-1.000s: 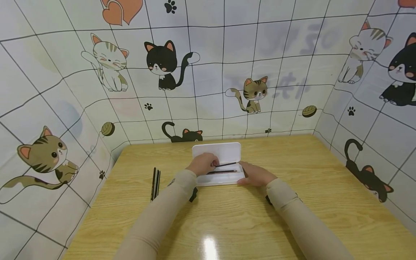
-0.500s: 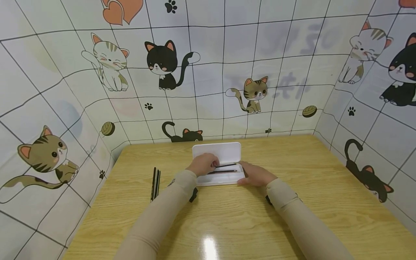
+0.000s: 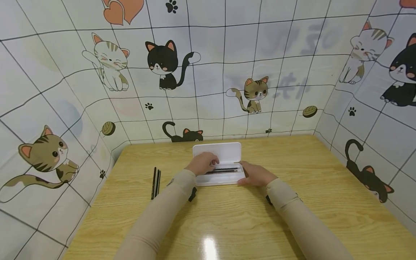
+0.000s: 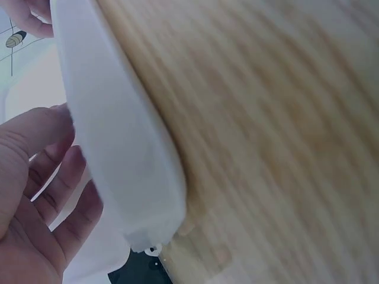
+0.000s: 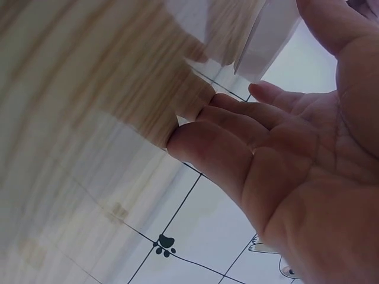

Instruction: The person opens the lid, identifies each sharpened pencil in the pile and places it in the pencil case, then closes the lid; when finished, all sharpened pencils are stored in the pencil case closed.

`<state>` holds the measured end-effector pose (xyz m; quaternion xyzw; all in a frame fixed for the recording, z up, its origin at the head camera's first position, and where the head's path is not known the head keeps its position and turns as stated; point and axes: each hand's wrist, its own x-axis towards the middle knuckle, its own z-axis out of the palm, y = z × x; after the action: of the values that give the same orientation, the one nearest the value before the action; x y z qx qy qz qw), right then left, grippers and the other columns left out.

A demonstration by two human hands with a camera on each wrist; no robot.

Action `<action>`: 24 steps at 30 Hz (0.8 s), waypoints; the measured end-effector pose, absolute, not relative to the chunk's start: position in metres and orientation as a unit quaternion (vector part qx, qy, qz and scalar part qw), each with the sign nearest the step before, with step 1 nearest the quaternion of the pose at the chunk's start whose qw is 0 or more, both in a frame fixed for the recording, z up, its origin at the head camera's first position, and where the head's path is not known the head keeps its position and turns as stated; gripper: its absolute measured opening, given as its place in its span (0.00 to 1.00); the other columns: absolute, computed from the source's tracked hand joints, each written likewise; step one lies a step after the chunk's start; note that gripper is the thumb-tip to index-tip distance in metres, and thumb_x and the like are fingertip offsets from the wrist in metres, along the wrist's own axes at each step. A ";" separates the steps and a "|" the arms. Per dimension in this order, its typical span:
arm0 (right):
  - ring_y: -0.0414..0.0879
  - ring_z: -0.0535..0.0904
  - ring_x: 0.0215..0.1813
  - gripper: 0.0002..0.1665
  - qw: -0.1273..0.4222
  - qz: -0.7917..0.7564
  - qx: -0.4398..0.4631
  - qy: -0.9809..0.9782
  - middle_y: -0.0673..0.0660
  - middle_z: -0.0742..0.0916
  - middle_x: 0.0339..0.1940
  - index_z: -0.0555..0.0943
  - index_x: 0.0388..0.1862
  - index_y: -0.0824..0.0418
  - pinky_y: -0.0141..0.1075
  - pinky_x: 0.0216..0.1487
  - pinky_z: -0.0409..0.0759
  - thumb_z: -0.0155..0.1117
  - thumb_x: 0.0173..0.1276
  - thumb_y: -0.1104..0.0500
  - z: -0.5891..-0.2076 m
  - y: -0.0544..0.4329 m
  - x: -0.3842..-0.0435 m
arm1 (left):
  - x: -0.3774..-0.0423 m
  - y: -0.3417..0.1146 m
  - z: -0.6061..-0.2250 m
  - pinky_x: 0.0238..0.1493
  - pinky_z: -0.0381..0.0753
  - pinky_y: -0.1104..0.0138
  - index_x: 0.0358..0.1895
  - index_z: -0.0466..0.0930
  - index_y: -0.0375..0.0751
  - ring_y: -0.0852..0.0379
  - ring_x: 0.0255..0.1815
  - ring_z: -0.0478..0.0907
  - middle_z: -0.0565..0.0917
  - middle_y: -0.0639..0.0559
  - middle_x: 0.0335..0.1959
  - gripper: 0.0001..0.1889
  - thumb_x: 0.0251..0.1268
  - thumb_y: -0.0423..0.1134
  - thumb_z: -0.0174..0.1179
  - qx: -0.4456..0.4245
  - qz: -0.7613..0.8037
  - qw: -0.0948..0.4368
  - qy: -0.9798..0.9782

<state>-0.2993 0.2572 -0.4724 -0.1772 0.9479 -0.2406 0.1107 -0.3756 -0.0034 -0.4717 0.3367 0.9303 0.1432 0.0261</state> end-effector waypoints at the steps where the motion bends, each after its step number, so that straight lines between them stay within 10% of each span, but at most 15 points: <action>1: 0.65 0.65 0.75 0.55 0.111 -0.241 -0.176 0.948 0.68 0.67 0.77 0.54 0.81 0.68 0.58 0.71 0.65 0.72 0.67 0.45 -0.473 0.257 -0.300 | -0.376 -0.004 -0.471 0.49 0.78 0.65 0.52 0.86 0.48 0.61 0.43 0.78 0.84 0.58 0.42 0.11 0.68 0.37 0.67 0.339 0.143 0.024 0.930; 24: 0.65 0.65 0.75 0.56 0.117 -0.239 -0.172 0.948 0.68 0.67 0.77 0.54 0.81 0.66 0.59 0.71 0.65 0.72 0.67 0.44 -0.474 0.257 -0.301 | -0.384 -0.047 -0.447 0.33 0.76 0.68 0.55 0.84 0.45 0.62 0.34 0.75 0.82 0.59 0.37 0.12 0.75 0.41 0.60 0.334 0.240 -0.070 0.909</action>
<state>-0.3006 0.2571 -0.4736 -0.1723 0.9485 -0.2386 0.1173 -0.3837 -0.0466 -0.4473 0.3336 0.9089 0.2402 -0.0702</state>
